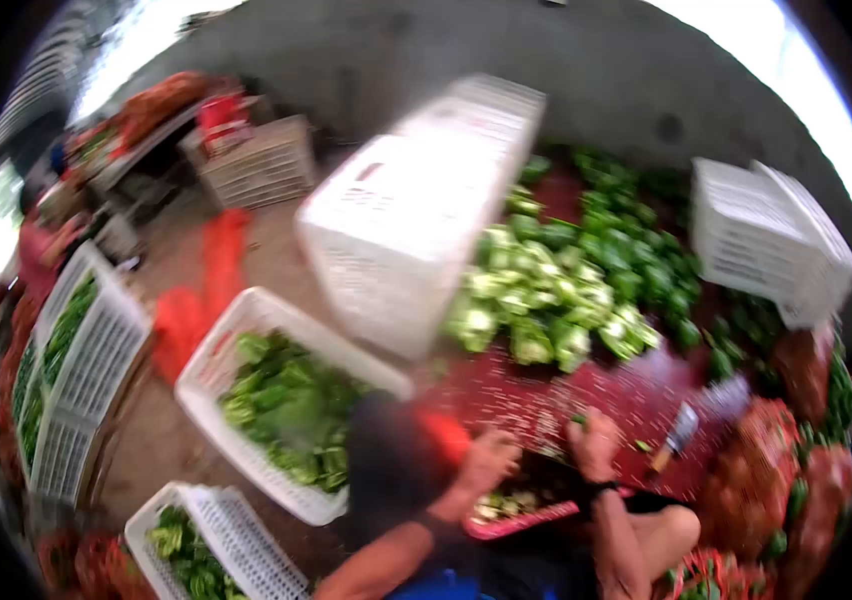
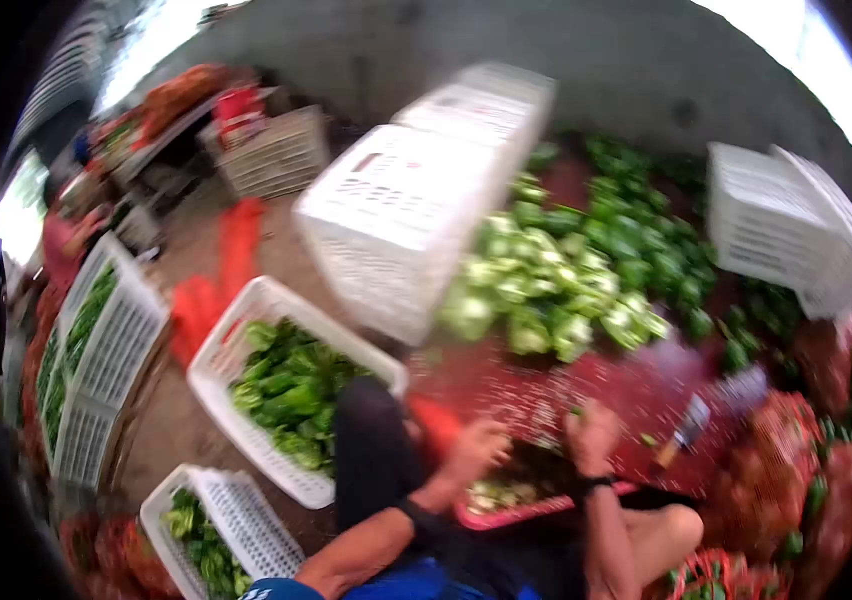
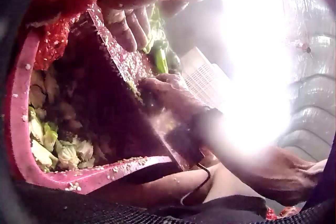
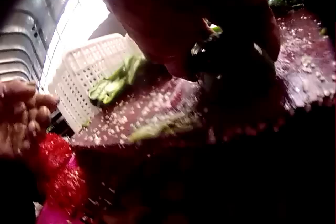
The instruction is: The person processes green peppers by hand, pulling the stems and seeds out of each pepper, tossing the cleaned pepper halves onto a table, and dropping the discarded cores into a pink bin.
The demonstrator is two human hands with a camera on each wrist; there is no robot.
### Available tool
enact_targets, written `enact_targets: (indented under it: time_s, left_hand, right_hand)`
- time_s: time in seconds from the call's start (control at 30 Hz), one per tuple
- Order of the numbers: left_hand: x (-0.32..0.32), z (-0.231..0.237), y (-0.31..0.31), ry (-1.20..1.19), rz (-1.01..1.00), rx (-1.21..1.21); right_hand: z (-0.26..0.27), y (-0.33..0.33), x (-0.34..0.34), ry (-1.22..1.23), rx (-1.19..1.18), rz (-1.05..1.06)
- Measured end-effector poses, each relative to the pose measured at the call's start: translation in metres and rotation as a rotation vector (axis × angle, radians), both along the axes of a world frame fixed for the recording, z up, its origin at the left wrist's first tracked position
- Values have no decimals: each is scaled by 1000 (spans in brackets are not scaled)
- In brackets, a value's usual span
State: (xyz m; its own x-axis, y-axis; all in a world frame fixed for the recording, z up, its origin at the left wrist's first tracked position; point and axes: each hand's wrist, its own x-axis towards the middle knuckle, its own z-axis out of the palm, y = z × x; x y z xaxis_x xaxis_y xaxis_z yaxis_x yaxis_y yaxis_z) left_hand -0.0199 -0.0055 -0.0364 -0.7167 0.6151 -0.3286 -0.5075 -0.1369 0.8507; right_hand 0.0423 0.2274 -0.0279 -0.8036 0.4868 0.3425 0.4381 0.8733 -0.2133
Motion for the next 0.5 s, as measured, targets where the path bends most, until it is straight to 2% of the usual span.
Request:
enact_targets:
  time_s: [0.03,0.07,0.1,0.17,0.23,0.27,0.3,0.37,0.43,0.5]
  left_hand:
    - [3,2,1,11,0,-78]
    - [4,9,1,93,12,-116]
    - [5,5,3,215,-10,-185]
    - [8,2,6,416,-60,-269]
    - [11,1,4,290,-118,-226]
    - [13,-11,5,222,-100,-159]
    - [12,-26,6,425,-38,-138]
    - [9,-46,12,825,80,-61]
    - [6,-16,8,550,30,-61]
    - [4,33,-6,232,-6,-75]
  right_hand:
    - [-5,3,-5,103,-89,77]
    - [3,-2,-14,35,-285,13]
    - [2,-4,-30,105,-317,62]
    - [69,-49,-68,234,-435,230]
    - [127,-94,-105,352,-554,268]
    - [155,-119,-120,411,-718,277]
    - [176,-140,-133,469,-877,278]
    - [184,-160,-161,449,-974,495]
    - [182,-169,-179,525,-884,644]
    - [171,-139,-190,492,-394,534]
